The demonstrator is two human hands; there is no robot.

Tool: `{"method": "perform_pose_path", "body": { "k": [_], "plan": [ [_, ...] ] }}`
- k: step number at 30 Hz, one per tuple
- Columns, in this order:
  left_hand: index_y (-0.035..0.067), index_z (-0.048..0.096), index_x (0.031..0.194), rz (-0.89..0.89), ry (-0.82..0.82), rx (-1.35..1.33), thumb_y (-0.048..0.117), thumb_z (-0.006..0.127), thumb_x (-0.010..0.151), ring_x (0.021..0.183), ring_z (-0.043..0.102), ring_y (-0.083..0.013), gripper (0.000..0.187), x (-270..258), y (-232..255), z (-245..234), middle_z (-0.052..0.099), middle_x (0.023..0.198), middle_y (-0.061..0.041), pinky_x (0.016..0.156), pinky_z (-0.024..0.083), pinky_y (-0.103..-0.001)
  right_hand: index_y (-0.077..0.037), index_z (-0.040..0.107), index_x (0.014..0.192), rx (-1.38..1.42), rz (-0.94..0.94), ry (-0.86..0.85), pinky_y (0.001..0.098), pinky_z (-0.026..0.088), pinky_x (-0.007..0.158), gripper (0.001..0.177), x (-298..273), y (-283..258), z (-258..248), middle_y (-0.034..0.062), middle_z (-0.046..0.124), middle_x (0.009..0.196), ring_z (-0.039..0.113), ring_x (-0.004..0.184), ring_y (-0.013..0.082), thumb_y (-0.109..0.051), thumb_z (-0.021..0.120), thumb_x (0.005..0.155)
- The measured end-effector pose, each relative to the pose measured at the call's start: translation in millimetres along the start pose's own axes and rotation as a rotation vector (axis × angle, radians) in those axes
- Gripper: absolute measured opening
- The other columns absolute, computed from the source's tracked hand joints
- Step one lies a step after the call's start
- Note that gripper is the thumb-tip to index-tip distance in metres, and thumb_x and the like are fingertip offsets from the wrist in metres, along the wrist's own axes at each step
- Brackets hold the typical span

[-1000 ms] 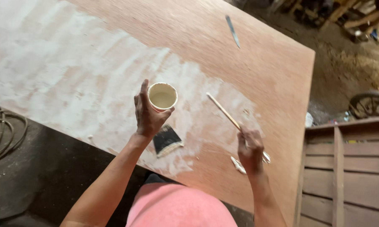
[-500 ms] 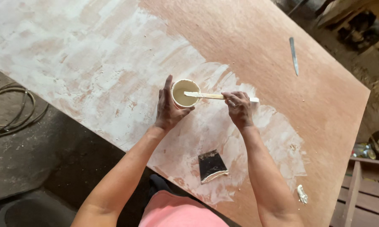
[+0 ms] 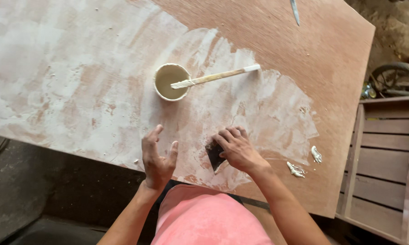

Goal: The person applies wood putty to a plywood board using a metal scraper and a small stick. They spread the white substance across the surface by hand and tool, occasionally using a piece of sandpaper to smooth the area before applying more putty from a cup.

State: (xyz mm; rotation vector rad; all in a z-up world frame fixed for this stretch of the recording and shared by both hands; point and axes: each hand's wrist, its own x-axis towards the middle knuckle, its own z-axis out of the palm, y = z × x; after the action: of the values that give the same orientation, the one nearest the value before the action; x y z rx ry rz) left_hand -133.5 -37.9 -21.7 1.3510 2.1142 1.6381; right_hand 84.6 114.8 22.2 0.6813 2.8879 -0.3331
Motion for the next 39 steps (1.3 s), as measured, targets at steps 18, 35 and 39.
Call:
{"method": "perform_pose_path", "body": {
  "k": [18,35,39],
  "plan": [
    [0.010,0.024,0.158,-0.158,-0.950,0.581,0.054,0.093,0.064,0.149,-0.002,-0.0577,0.126,62.8,70.5,166.5,0.000,0.162,-0.036,0.110,0.017,-0.079,0.000,0.062,0.112,1.138,1.021,0.513,0.0370,0.055,0.063,0.029,-254.8,91.9,17.6,0.0100,0.069,0.090,0.066,0.075,0.0189,-0.003,0.062,0.083],
    [0.008,0.013,0.165,-0.274,-0.966,0.929,0.053,0.101,0.049,0.145,0.005,-0.0684,0.152,90.0,98.5,227.3,0.004,0.159,-0.047,0.103,0.031,-0.082,0.002,0.064,0.113,0.187,1.011,0.309,0.0462,0.060,0.066,0.022,-254.2,203.5,92.3,0.0212,0.067,0.100,0.070,0.087,0.0360,-0.008,0.047,0.103],
    [0.006,0.013,0.164,-0.263,-0.980,0.963,0.056,0.100,0.050,0.145,0.005,-0.0688,0.152,96.1,106.7,227.6,0.005,0.158,-0.047,0.103,0.032,-0.083,-0.005,0.071,0.121,0.111,0.738,0.456,0.0468,0.057,0.064,0.032,-243.4,165.1,53.5,0.0188,0.072,0.092,0.069,0.078,0.0329,-0.011,0.058,0.092]
  ]
}}
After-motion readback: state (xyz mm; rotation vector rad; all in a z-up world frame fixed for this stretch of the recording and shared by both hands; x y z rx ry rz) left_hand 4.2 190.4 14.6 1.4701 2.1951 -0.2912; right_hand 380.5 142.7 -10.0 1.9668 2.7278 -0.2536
